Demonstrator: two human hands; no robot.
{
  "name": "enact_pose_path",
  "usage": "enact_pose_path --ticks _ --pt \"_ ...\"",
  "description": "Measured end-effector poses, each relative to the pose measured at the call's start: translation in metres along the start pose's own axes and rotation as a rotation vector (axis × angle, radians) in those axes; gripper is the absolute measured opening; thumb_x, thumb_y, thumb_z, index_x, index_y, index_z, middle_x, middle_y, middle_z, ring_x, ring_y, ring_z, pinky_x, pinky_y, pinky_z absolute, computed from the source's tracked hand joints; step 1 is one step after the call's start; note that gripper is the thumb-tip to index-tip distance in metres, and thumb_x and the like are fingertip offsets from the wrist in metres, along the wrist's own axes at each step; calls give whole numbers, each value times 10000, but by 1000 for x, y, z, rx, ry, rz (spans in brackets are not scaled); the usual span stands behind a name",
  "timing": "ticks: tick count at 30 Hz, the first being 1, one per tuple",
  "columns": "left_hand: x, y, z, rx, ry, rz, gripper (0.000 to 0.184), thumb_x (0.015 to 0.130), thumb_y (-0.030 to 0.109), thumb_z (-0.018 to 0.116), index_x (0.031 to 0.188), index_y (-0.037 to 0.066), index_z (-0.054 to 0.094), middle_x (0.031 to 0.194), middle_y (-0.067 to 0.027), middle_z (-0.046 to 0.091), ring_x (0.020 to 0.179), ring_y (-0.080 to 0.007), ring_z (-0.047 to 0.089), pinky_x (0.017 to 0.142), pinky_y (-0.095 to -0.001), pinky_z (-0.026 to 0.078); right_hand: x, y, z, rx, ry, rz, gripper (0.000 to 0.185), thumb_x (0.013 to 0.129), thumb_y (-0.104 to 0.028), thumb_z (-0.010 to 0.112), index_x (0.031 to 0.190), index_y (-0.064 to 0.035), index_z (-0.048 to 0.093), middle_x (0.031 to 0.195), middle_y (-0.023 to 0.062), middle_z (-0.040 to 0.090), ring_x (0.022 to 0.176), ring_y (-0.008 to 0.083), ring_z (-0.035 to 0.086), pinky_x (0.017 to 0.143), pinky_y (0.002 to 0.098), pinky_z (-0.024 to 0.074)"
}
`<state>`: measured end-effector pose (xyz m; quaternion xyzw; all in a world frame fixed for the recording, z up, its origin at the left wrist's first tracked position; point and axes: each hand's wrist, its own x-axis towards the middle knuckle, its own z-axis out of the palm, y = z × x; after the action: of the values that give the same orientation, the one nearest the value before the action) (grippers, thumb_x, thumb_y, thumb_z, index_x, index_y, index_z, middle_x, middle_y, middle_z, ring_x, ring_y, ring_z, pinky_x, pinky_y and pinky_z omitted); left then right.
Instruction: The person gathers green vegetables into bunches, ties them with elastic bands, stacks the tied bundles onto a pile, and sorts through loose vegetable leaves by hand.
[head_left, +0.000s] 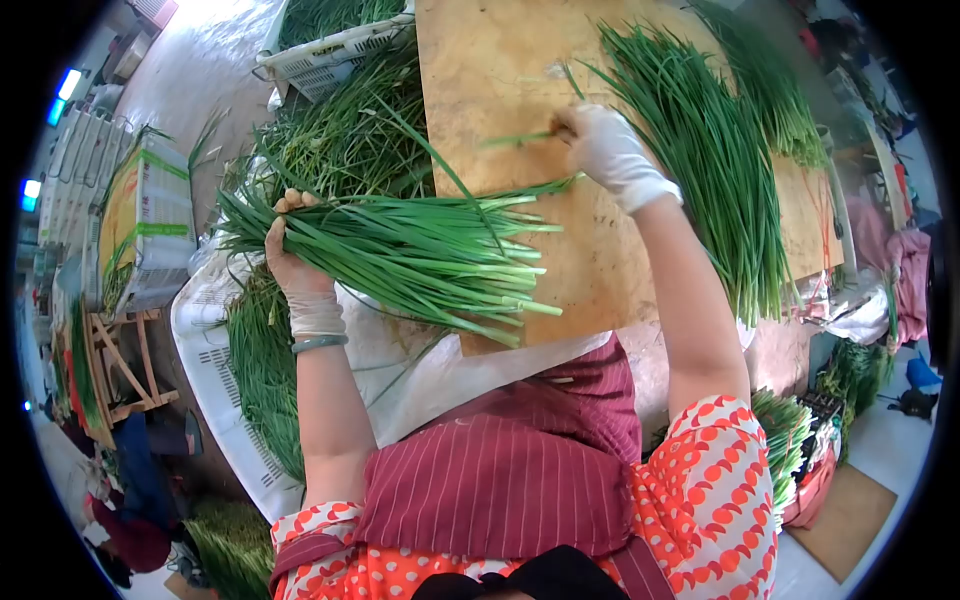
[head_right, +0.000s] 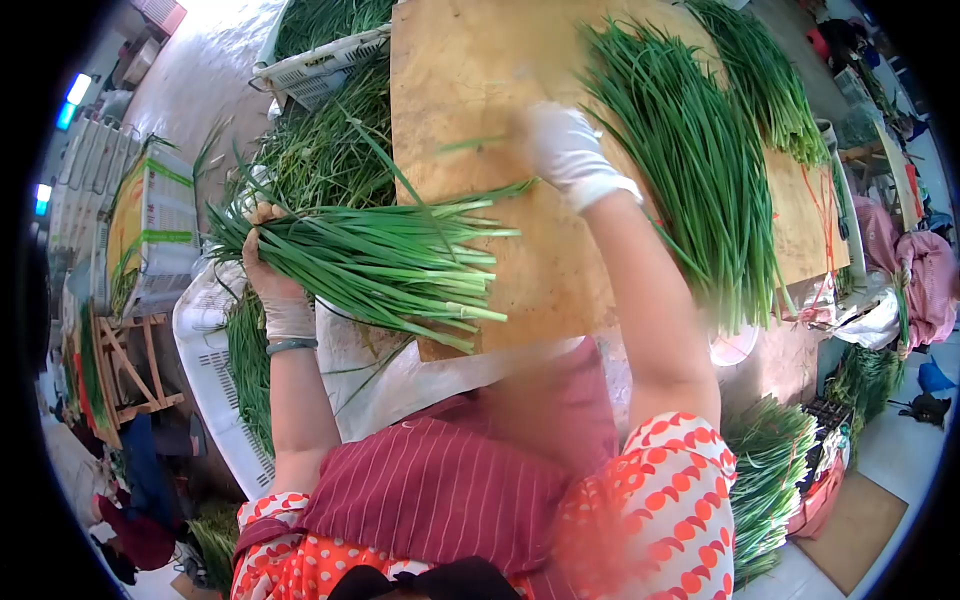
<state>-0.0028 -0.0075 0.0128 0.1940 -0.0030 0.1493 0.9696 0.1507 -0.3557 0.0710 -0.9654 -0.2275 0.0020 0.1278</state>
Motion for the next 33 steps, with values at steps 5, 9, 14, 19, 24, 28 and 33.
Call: enact_pose_path --ticks 5,9,14,19,24,28,33 --pt "2 -1 -7 -28 22 -22 218 812 104 573 1021 42 581 1132 -73 581 1065 -234 531 976 -429 401 -53 2 -1 -18 15 -274 198 749 -53 586 937 -100 625 998 109 620 928 312 576 771 411 456" --pt "1 -4 -3 -29 -49 27 228 818 113 568 1033 39 575 1154 -81 575 1065 -240 540 976 -425 404 -56 -2 -1 -144 13 -253 180 749 -45 594 918 -100 619 919 109 625 870 322 583 751 416 460" --pt "-6 -6 -3 80 -5 88 210 832 170 565 1010 76 508 1137 -62 533 1053 -214 491 947 -390 406 -32 16 -25 548 346 -30 175 853 -17 567 1013 -29 637 789 -3 638 664 62 514 605 193 442" --pt "-9 -4 -3 89 20 83 211 823 161 584 1004 63 535 1139 -71 551 1042 -225 522 957 -380 409 -3 12 -97 947 505 299 153 897 -123 566 984 -45 663 766 -36 617 633 19 480 571 160 392" --pt "-10 -4 -6 27 -8 52 200 832 152 566 1011 70 531 1143 -66 542 1045 -222 522 949 -410 417 29 54 -130 1012 523 115 235 859 -174 614 1072 -82 654 827 -13 642 679 58 524 610 205 427" --pt "-11 -4 -6 37 17 47 203 835 151 563 1016 66 533 1142 -67 543 1045 -222 524 949 -413 419 50 -20 -126 1047 338 116 162 835 -120 620 964 -40 677 554 -64 484 432 35 367 405 204 260" --pt "-11 -2 -5 17 -11 40 221 823 147 584 1020 53 551 1131 -79 564 1046 -230 522 961 -413 412 44 -19 -75 -26 28 -356 324 803 -175 663 1112 -86 626 920 82 659 821 203 608 721 330 479"
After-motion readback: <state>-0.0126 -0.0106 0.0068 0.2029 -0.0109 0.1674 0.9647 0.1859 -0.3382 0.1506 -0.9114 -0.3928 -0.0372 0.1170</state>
